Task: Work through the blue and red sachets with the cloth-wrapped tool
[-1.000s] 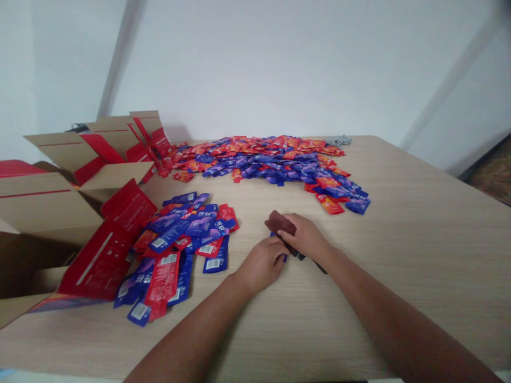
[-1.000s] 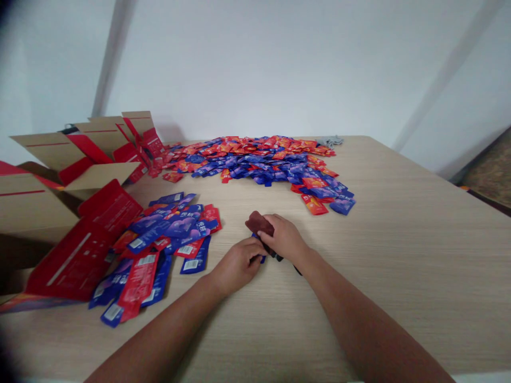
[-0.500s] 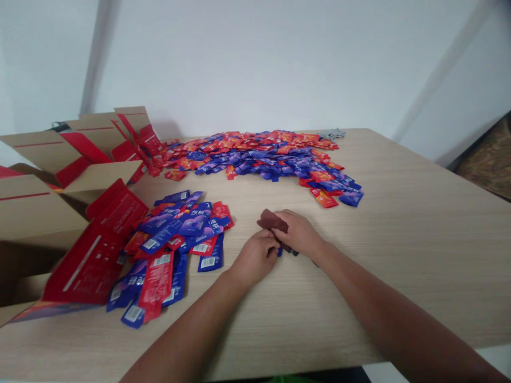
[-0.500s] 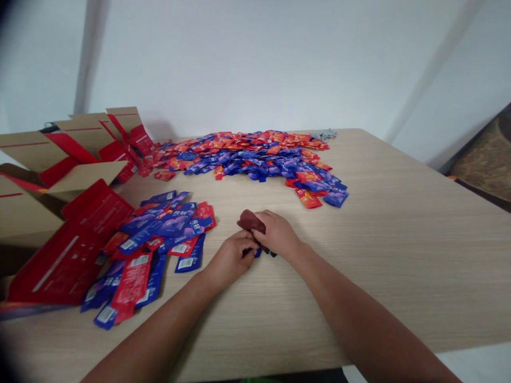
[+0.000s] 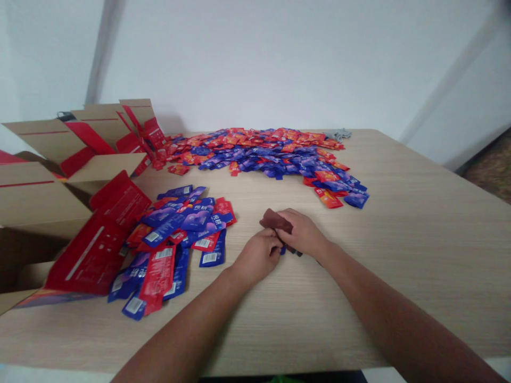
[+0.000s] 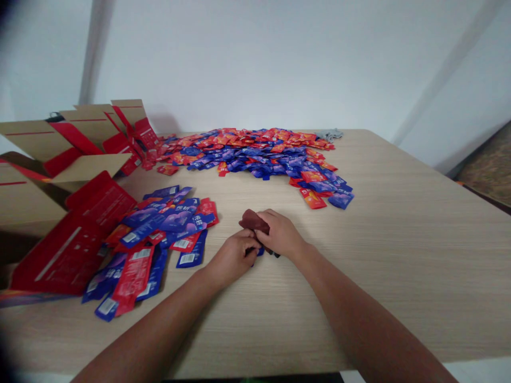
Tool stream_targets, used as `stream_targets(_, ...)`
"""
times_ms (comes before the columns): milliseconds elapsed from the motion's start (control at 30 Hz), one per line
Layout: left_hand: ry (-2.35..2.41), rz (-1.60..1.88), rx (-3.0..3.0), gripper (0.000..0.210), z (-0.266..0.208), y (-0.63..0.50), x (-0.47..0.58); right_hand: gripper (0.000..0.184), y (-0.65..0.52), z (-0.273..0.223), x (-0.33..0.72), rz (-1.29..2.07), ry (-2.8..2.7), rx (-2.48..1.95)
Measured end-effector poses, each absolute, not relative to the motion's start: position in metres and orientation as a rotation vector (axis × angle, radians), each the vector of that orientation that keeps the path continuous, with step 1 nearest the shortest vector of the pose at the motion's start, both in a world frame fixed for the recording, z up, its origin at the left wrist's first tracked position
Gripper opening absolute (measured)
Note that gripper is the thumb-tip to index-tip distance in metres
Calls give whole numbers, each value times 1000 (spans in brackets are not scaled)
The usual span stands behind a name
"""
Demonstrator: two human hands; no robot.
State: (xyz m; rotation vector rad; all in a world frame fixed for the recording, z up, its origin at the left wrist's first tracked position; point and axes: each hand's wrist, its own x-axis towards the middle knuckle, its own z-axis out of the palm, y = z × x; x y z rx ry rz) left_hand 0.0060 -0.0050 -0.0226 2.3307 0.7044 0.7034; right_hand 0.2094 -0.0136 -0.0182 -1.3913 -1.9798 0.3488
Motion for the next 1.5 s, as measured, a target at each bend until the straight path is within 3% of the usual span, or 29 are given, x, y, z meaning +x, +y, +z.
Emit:
stream_targets(833,734,737,2363,22,-24,-9,5,40,-10,-26,203,425,-1885,-1377)
stream_targets(1100,695,745,2357,24,-24,-8,5,37,-2,-33,216,283,-1735,-1612)
stream_targets(1400,757,801,2428,23,-31,-4,6,46,-13,-21,202,420,-1934,-1339)
stream_targets(1500,766,802,2401,22,-31,-4,6,41,-11,-24,204,385,-1898,-1419)
